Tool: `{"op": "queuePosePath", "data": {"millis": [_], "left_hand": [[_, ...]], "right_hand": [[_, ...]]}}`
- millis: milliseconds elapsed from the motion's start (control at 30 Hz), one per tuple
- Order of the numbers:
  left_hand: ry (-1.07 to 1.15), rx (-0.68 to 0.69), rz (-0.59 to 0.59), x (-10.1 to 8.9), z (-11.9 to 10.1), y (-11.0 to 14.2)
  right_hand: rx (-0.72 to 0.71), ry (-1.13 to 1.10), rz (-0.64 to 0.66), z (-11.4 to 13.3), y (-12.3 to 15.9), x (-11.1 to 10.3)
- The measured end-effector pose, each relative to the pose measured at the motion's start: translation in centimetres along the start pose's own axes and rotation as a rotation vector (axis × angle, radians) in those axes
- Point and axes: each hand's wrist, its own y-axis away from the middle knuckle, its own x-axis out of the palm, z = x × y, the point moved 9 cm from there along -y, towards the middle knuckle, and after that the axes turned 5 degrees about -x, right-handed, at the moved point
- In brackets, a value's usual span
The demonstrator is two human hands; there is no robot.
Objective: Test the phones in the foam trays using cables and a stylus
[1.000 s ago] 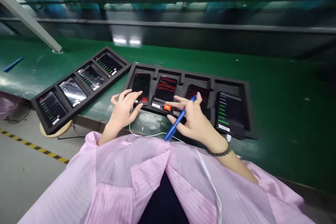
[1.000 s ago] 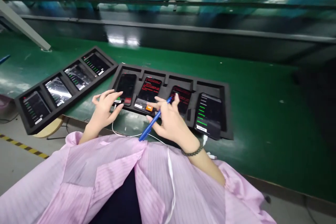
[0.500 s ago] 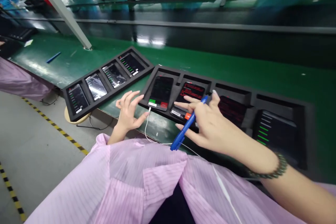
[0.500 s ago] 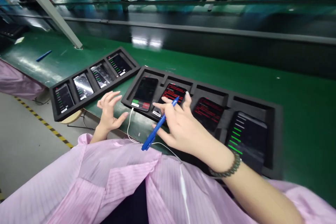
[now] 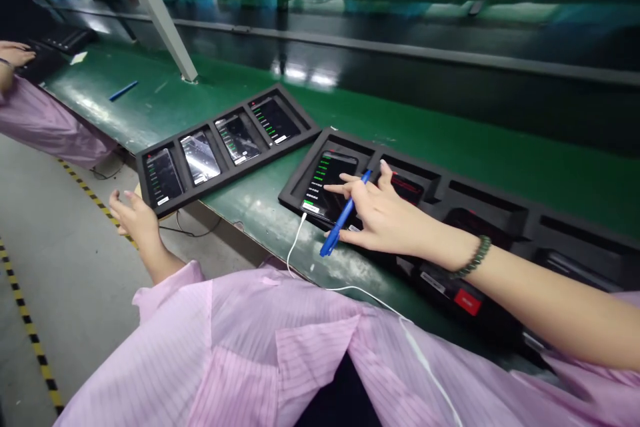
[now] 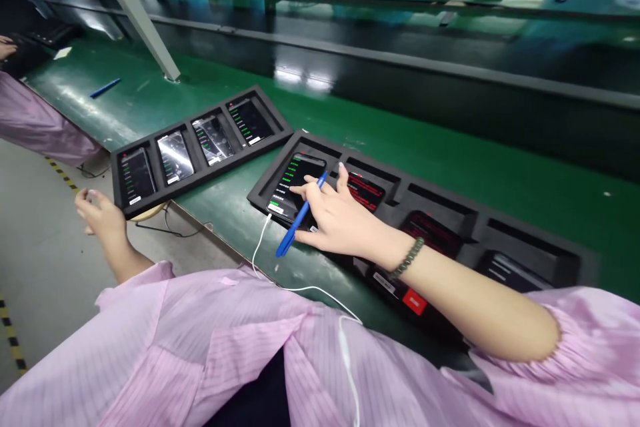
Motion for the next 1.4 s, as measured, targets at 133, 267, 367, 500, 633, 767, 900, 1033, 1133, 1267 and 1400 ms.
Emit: {"op": "queuePosePath", "data": {"millis": [133,267,367,500,633,767,900,1033,1133,1267,1400], "left_hand": [[0.018,0.041,0.077,1.8,0.4,-0.7],[0.024,0.082,0.106,2.8,0.2,-0.5],[0.029,0.107,0.107,2.9,0.1,-0.3],[0.031,0.154,0.096,2.9,0.0,-0.1],[0.03,0.184,0.082,3.0,0.1,0.2],[0.029,0.201,0.087,3.0,0.4,1.0],[0.005,0.191,0.148,3.4,1.1,1.3],[-0.013,0.221,0.237,4.2,0.7,0.2],[-0.046,0.22,0.292,5.3,0.1,-0.7],[-0.074,0.224,0.304,6.3,-0.5,-0.6],[-0.086,0.215,0.311,6.5,-0.6,0.1]], "right_hand": [[-0.027,-0.03,-0.053,0.9,0.2,-0.1],[-0.017,-0.027,-0.115,1.1,0.5,-0.4],[0.023,-0.023,-0.141,0.8,0.6,-0.7],[0.056,-0.055,-0.125,0.6,0.7,-0.5],[-0.007,-0.064,-0.113,1.3,0.6,-0.4],[-0.082,-0.09,-0.175,1.3,-1.4,-2.3],[-0.049,-0.129,-0.202,-1.8,-7.1,-3.2],[0.101,-0.078,-0.096,-7.7,-14.7,0.1],[0.197,-0.03,-0.009,-11.4,-18.5,3.3],[0.203,0.02,0.027,-13.7,-19.8,5.2],[0.152,0.032,-0.013,-13.8,-19.8,5.4]]}}
